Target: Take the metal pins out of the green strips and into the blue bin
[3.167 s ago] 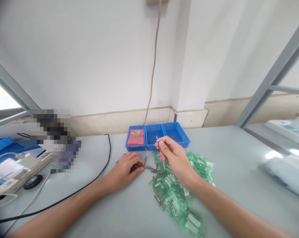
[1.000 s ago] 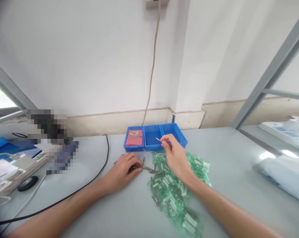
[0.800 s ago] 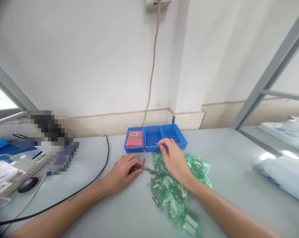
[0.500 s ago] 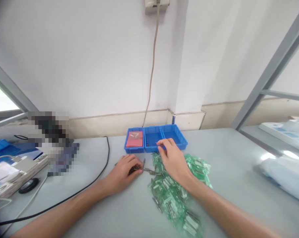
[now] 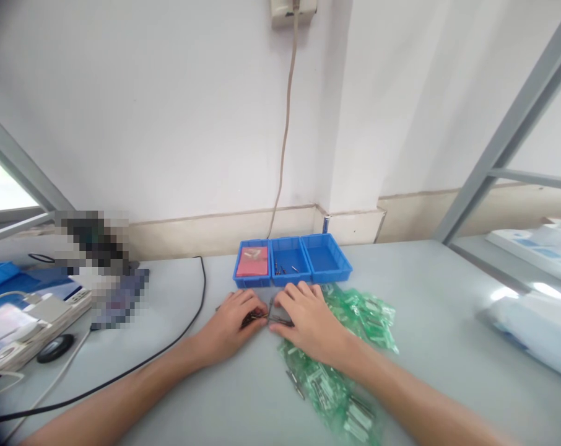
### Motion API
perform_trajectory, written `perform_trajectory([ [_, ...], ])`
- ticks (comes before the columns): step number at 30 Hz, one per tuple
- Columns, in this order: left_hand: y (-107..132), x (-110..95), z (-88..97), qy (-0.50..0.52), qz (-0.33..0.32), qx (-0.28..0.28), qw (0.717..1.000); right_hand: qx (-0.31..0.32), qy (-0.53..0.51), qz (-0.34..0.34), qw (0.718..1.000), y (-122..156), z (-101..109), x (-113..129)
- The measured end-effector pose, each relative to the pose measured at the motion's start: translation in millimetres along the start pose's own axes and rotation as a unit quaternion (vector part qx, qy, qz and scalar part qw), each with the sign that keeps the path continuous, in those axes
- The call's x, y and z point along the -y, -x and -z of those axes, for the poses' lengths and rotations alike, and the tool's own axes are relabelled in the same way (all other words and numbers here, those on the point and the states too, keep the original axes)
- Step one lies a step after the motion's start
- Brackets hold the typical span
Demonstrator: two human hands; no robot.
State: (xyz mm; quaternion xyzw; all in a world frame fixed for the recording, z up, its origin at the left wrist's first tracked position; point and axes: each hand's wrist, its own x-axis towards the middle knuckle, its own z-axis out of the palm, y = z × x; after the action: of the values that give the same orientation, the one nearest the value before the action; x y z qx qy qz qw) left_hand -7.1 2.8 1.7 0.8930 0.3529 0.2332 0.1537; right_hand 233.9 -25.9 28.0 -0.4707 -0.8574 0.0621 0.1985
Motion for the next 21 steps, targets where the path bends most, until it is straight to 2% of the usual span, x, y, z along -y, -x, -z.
perform_trajectory([
  [6, -0.1, 0.6, -0.5, -0.004, 0.000, -0.001, 1.000, 0.020, 0.001, 0.024, 1.000, 0.5, -2.0, -3.4],
  [16, -0.4, 1.0, -1.2, -0.001, 0.000, -0.001, 1.000, 0.031, -0.013, 0.018, 0.999, 0.1, -1.6, -5.0],
  [21, -1.5, -0.1, -0.4, 0.000, 0.004, 0.000, 1.000, 0.010, -0.033, 0.017, 0.999, 0.4, -3.4, -4.7],
])
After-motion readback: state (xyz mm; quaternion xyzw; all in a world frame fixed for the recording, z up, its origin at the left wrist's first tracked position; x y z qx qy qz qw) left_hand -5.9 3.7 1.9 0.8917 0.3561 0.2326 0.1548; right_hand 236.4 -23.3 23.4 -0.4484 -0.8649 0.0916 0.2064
